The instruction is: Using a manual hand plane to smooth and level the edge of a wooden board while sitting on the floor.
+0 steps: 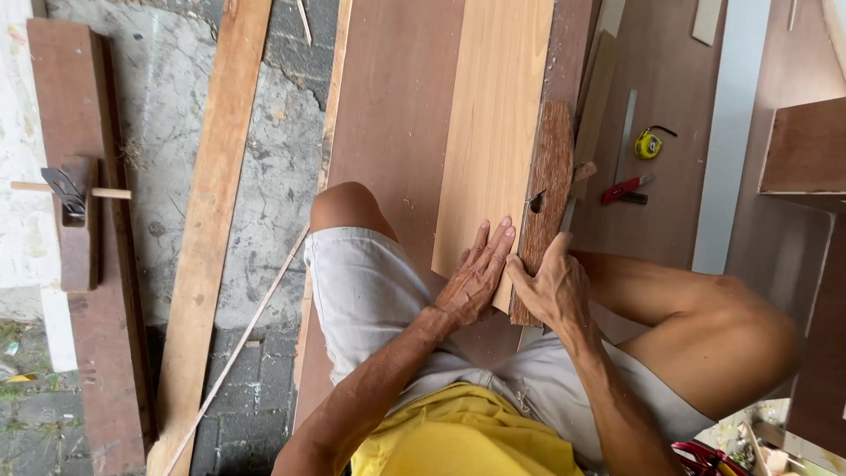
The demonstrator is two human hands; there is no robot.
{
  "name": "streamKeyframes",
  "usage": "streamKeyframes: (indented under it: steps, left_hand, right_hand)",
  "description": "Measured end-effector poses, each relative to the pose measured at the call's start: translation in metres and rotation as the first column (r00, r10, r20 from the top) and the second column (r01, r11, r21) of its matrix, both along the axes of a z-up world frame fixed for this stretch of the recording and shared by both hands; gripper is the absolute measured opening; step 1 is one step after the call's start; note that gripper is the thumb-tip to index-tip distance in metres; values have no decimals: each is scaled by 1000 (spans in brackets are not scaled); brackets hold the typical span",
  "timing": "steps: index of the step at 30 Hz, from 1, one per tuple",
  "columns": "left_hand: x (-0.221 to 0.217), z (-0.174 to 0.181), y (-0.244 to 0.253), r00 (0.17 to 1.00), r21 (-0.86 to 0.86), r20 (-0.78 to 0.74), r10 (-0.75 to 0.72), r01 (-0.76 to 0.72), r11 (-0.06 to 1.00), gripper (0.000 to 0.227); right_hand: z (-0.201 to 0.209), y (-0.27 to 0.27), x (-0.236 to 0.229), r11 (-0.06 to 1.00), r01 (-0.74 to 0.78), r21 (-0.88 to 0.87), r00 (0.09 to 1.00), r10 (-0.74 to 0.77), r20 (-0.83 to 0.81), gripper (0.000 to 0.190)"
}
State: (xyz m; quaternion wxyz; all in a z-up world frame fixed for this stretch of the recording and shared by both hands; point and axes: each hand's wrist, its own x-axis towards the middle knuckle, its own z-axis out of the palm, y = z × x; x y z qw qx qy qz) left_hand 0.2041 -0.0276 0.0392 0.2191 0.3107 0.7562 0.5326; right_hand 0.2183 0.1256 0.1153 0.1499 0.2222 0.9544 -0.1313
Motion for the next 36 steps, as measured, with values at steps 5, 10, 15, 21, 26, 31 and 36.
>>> streamKeyframes:
  steps: [5, 10, 15, 21, 26, 31, 36]
  left_hand:
    - [-3, -9, 1, 999, -39, -29, -36, 35, 999, 89]
    - [3, -29, 10, 997, -64, -30, -77, 75, 995, 108]
    - [-4, -14, 3, 991, -79, -117, -62, 53, 995, 109]
    - [6, -44, 21, 997, 33, 28, -67, 66, 997, 124]
    - [7, -48, 21, 999, 35, -1, -47, 47, 998, 122]
    - [4, -42, 17, 997, 2, -20, -69, 69, 998, 131]
    - [8, -46, 24, 997, -22, -45, -66, 65, 998, 125]
  right_hand:
    - [15, -3, -29, 1000, 2, -31, 999, -4, -45, 53]
    - [-3, 37, -139, 989, -144, 21, 976, 145, -163, 65]
    - [2, 63, -215, 993, -109, 42, 989, 113, -98, 37]
    - [33, 0, -85, 982, -191, 0, 978, 190, -83, 68]
    - [17, -19, 60, 999, -18, -35, 1000, 17, -19, 63]
    - [18, -18, 59, 1000, 26, -13, 998, -26, 60, 54]
    - [24, -7, -29, 999, -52, -14, 996, 51, -71, 78]
